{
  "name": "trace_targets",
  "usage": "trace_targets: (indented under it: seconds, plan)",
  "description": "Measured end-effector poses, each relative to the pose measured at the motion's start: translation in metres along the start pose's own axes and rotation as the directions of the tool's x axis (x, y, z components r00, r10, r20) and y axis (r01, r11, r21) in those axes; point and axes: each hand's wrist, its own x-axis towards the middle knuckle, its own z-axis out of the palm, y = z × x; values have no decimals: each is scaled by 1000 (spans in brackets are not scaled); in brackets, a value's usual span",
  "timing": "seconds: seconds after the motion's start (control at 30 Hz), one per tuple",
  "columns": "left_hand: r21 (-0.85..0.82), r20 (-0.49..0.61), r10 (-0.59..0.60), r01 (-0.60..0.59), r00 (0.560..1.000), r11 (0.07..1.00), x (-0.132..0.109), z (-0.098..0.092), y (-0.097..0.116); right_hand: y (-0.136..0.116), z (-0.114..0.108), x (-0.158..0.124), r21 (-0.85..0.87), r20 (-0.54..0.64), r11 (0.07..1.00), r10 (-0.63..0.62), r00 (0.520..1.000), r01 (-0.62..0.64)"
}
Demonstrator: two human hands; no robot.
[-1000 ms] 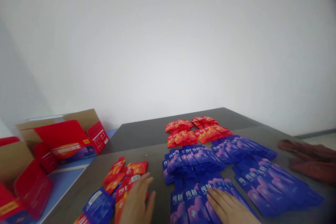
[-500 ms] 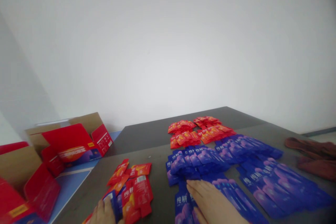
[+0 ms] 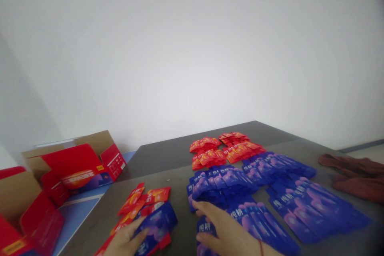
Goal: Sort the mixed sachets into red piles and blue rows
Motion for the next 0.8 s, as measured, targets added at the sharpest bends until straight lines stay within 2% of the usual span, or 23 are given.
trace_targets:
  seconds: [0.03, 0.07, 0.13, 0.2, 0.27, 0.37, 0.47, 0.57, 0.67, 0.8]
  plan:
    - [-137, 134, 17, 1, 991, 991, 3, 14, 9, -3, 2, 6, 158, 8, 985, 62, 998, -63]
    - [-242, 222, 54, 1, 974, 970, 7, 29, 17, -5, 3, 11, 299, 46, 946, 121, 992, -129]
    - [-330, 308, 112, -4, 945, 944, 14, 54, 27, -5, 3, 20, 456, 146, 853, 210, 967, -255]
    - [-335, 363, 126, 4, 923, 942, 21, 71, 32, 0, -2, 24, 469, 181, 812, 297, 938, -348]
    - [-312, 406, 121, 13, 906, 950, 26, 80, 37, 8, -9, 23, 458, 139, 798, 371, 918, -391]
    - [-294, 406, 102, 24, 908, 956, 30, 87, 48, 20, -17, 15, 514, 105, 757, 410, 906, -403]
    - [-298, 394, 82, 43, 916, 954, 31, 97, 59, 28, -23, 5, 563, 48, 742, 408, 911, -363]
    - [-316, 454, 120, 34, 883, 948, 33, 113, 68, 31, -32, -2, 533, -49, 788, 391, 919, -307]
    - [-385, 485, 188, 15, 854, 923, 33, 124, 72, 31, -43, -9, 405, -121, 855, 400, 908, -323]
    - [-448, 512, 196, 65, 836, 892, 22, 116, 58, 21, -42, -17, 155, -150, 935, 340, 928, -317]
